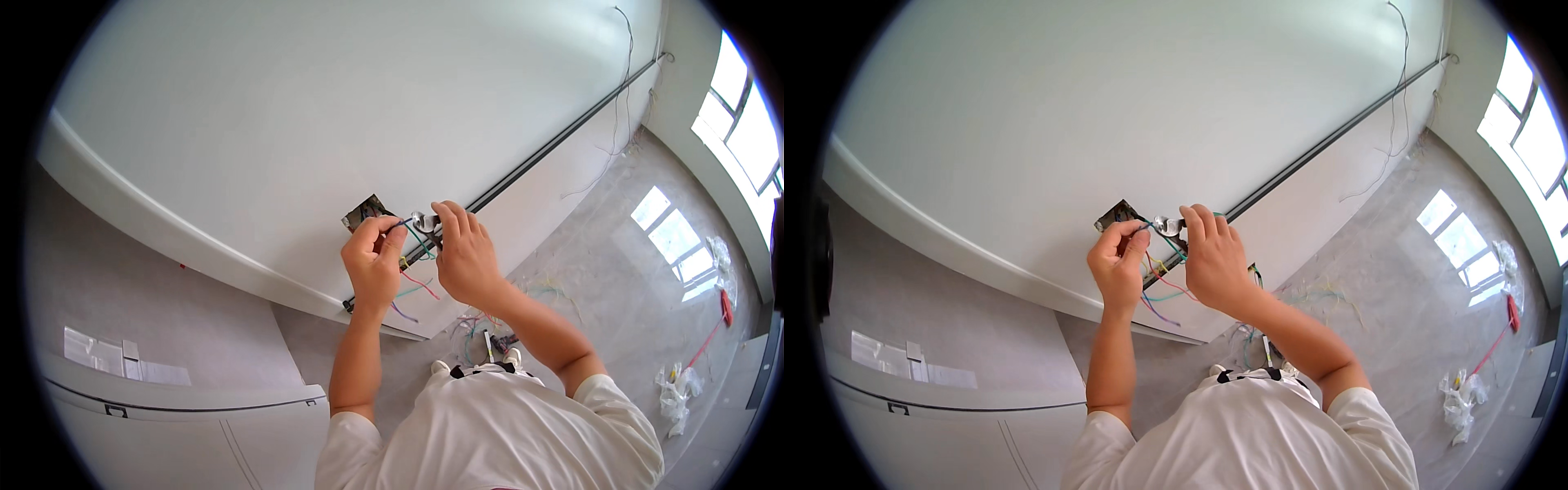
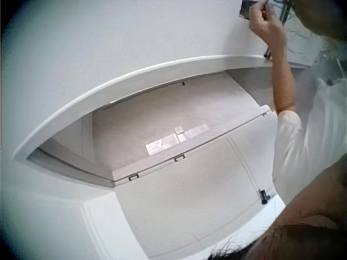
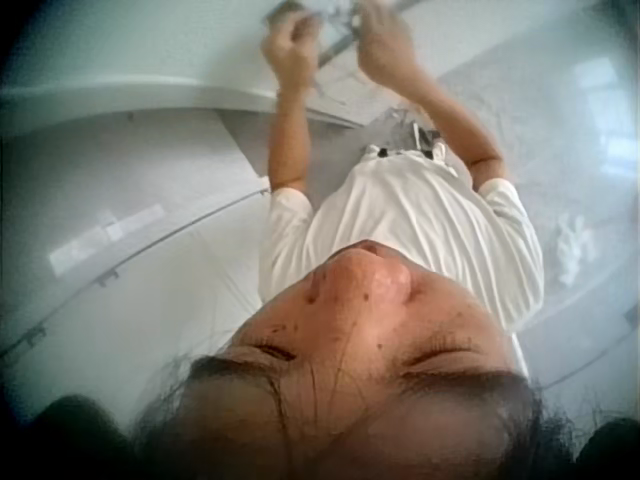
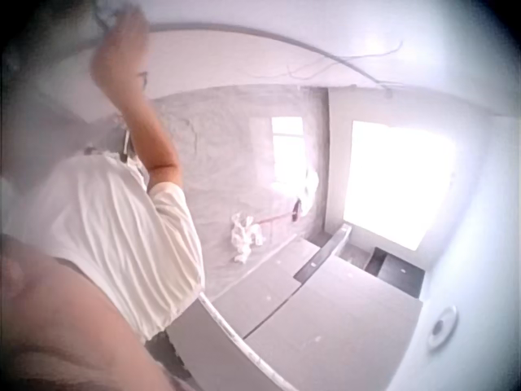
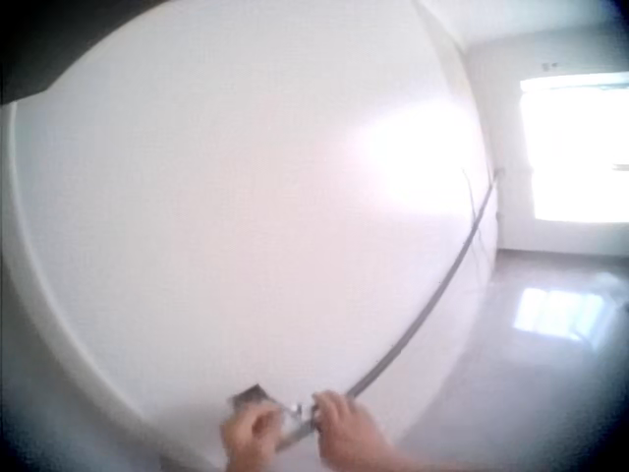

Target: The person installs a rectangular electrical fixture on the ceiling by positioning a dark cover plate over the junction box and securing it with a cordless drill. They then move to a wall outlet, strip the ends of several colored wires using pliers, and prepare them for connection.

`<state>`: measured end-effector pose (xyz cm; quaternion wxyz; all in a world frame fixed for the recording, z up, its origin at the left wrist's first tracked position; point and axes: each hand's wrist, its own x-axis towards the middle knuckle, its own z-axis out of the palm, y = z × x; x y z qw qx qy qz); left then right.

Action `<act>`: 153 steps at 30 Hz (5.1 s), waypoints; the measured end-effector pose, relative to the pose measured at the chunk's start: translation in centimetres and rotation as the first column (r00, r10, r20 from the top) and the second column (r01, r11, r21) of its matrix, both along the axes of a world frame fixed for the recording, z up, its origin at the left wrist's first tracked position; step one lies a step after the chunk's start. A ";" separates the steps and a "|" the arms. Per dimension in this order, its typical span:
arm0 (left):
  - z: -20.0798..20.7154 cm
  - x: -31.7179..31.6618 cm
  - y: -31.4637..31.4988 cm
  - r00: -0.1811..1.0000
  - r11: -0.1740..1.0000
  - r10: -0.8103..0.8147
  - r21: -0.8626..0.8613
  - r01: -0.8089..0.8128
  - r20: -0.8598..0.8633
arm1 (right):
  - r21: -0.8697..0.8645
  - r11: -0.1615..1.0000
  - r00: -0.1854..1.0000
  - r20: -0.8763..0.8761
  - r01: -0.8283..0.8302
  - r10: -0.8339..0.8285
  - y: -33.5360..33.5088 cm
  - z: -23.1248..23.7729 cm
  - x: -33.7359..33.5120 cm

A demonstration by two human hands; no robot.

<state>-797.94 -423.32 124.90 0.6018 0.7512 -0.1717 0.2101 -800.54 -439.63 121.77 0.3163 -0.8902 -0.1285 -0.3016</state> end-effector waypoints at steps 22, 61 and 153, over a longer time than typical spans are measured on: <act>0.9 0.0 0.7 0.989 0.993 -0.085 0.072 0.094 -0.122 | -0.111 0.994 0.999 -0.043 -0.008 0.003 0.1 -0.8 1.5; -1.1 1.2 -0.4 0.919 0.946 -0.027 0.306 -0.103 0.393 | -0.105 0.989 0.994 -0.024 0.106 -0.109 0.3 -1.3 0.9; -0.7 0.0 2.4 0.914 0.900 -0.091 0.425 -0.094 0.395 | -0.060 0.873 0.843 0.236 -0.484 0.484 -1.3 1.7 3.1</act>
